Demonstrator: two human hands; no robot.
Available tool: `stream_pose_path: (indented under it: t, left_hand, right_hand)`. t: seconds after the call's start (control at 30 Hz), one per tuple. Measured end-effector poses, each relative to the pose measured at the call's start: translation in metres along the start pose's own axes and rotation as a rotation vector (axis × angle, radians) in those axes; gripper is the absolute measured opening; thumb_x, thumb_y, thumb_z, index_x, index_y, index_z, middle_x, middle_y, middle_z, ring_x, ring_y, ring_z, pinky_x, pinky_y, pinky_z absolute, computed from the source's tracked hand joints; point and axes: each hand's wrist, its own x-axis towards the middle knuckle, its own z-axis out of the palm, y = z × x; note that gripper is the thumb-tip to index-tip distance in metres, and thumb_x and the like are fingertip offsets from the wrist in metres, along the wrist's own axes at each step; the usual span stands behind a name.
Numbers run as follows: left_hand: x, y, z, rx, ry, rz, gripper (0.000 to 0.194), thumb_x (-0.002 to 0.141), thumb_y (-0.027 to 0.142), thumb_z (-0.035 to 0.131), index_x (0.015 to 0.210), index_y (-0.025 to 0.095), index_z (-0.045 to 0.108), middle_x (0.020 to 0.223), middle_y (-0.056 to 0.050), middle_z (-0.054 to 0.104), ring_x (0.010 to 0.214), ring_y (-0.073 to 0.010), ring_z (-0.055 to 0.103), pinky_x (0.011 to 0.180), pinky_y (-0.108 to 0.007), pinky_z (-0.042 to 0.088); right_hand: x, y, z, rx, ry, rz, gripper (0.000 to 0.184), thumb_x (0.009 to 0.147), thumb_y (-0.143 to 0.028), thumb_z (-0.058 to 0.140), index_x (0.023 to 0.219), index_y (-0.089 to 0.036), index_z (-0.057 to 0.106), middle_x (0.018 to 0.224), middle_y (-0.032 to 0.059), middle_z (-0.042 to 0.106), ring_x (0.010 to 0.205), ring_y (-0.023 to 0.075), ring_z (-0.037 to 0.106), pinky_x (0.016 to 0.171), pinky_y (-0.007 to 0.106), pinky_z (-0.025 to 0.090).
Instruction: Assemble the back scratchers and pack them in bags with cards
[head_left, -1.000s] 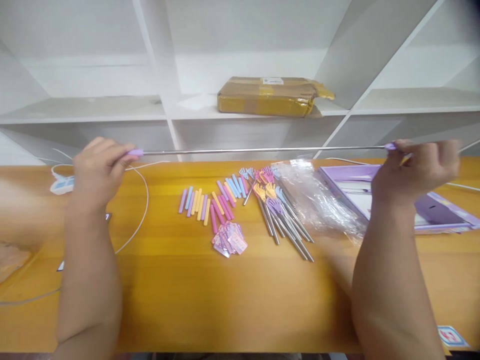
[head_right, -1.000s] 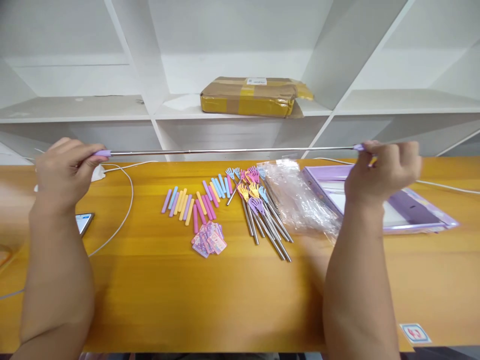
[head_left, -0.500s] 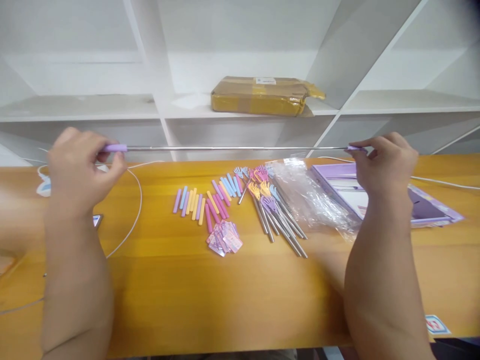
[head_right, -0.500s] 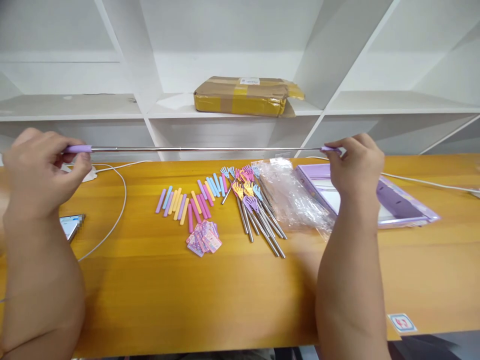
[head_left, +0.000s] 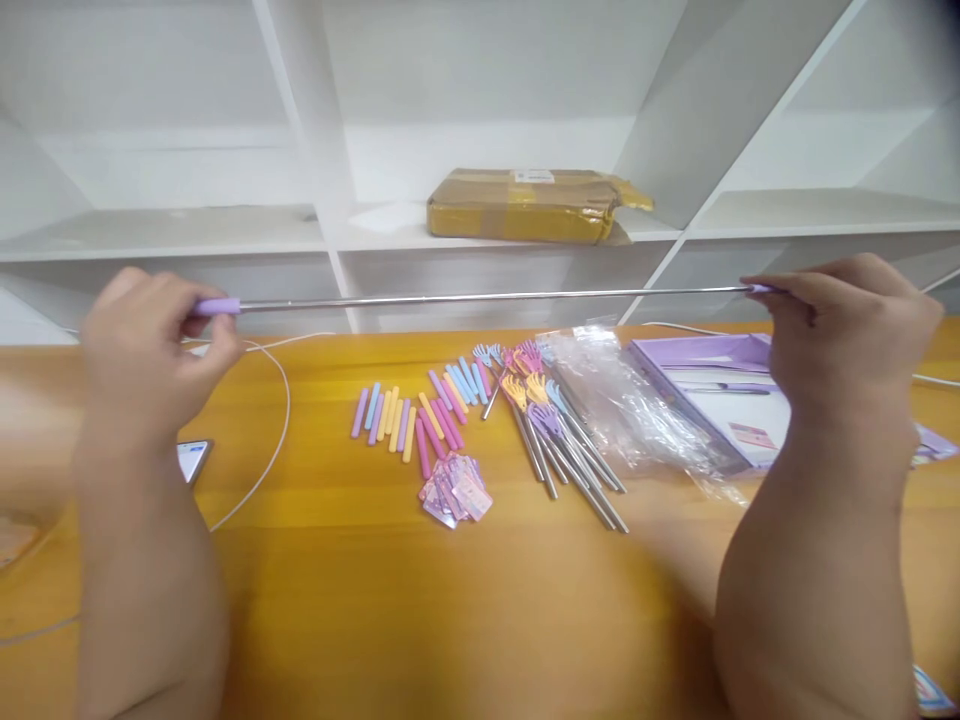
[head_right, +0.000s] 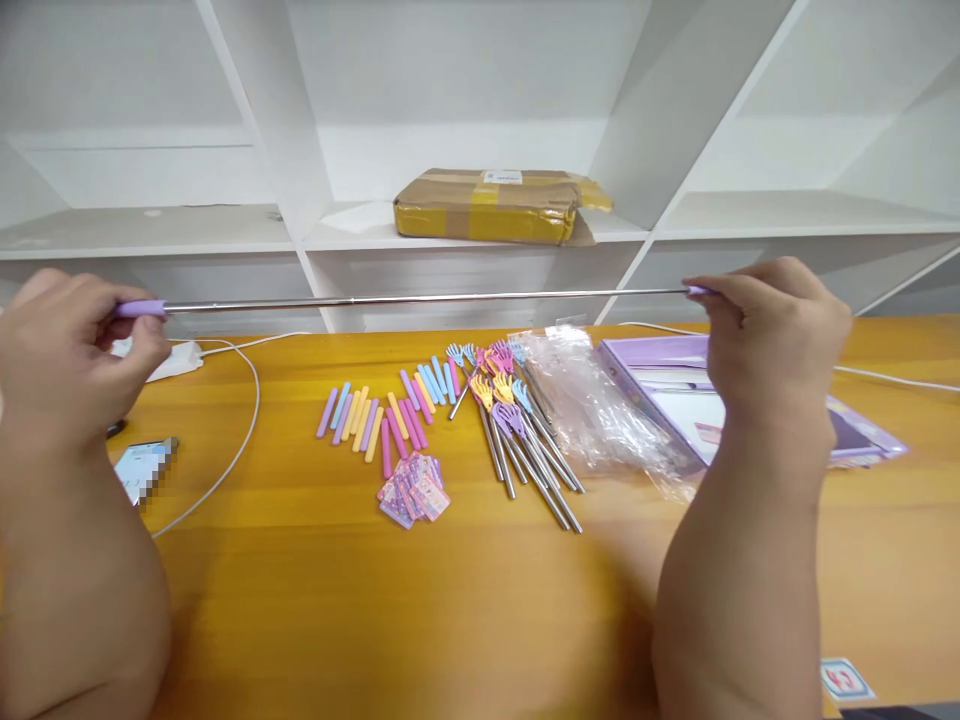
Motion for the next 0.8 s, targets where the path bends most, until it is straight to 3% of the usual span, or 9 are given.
stream_pose_path:
  t: [0.17,0.3,0.43,0.57,0.7,0.8]
  left_hand:
    - [-0.001,0.004,-0.007,0.047,-0.035,0.015,0.021,0.102,0.039,0.045,0.091,0.03,0.06,0.08,-0.006,0.054,0.087,-0.0265,0.045,0.077,-0.044,0.039]
    - [0.0,0.012,0.0,0.057,-0.046,0.054,0.018,0.103,0.037,0.046,0.091,0.029,0.057,0.081,-0.006,0.055,0.086,-0.0272,0.046,0.075,-0.044,0.039]
    - [0.002,0.032,0.018,0.076,-0.053,0.151,0.011,0.102,0.031,0.05,0.095,0.028,0.059,0.081,-0.005,0.056,0.083,-0.0254,0.045,0.073,-0.041,0.039]
    - [0.0,0.061,0.033,0.045,-0.081,0.221,0.015,0.102,0.027,0.05,0.099,0.026,0.065,0.081,-0.007,0.059,0.081,-0.0268,0.048,0.074,-0.042,0.04]
    - [-0.006,0.086,0.039,0.075,-0.123,0.261,0.018,0.103,0.025,0.05,0.1,0.023,0.068,0.085,-0.009,0.065,0.081,-0.0284,0.054,0.073,-0.042,0.042]
    - [-0.009,0.094,0.04,0.077,-0.147,0.253,0.02,0.103,0.022,0.049,0.101,0.02,0.069,0.086,-0.009,0.067,0.081,-0.0282,0.055,0.074,-0.042,0.043]
  right_hand:
    - [-0.004,0.0,-0.003,0.032,-0.025,-0.106,0.026,0.087,-0.052,0.076,0.073,-0.031,0.082,0.073,0.0104,0.069,0.058,0.0211,0.053,0.058,0.04,0.033]
    - [-0.011,-0.024,-0.007,0.016,-0.041,-0.179,0.02,0.095,-0.046,0.071,0.085,-0.035,0.085,0.084,0.008,0.075,0.065,0.0213,0.058,0.061,0.039,0.033]
    - [-0.016,-0.076,-0.005,-0.042,-0.119,-0.305,0.025,0.101,-0.027,0.062,0.093,-0.035,0.084,0.09,0.0053,0.077,0.062,0.0165,0.048,0.063,0.037,0.031]
    - [-0.029,-0.141,-0.004,-0.053,-0.178,-0.5,0.038,0.102,-0.007,0.049,0.104,-0.027,0.081,0.093,0.0032,0.077,0.063,0.0144,0.042,0.065,0.034,0.033]
    - [-0.045,-0.196,-0.009,-0.028,-0.225,-0.585,0.034,0.103,-0.003,0.048,0.103,-0.021,0.077,0.084,0.0021,0.068,0.062,0.0141,0.038,0.067,0.034,0.03]
    - [-0.05,-0.216,-0.018,-0.055,-0.241,-0.598,0.033,0.105,-0.003,0.047,0.096,-0.02,0.073,0.08,0.0023,0.062,0.063,0.0146,0.037,0.067,0.034,0.03]
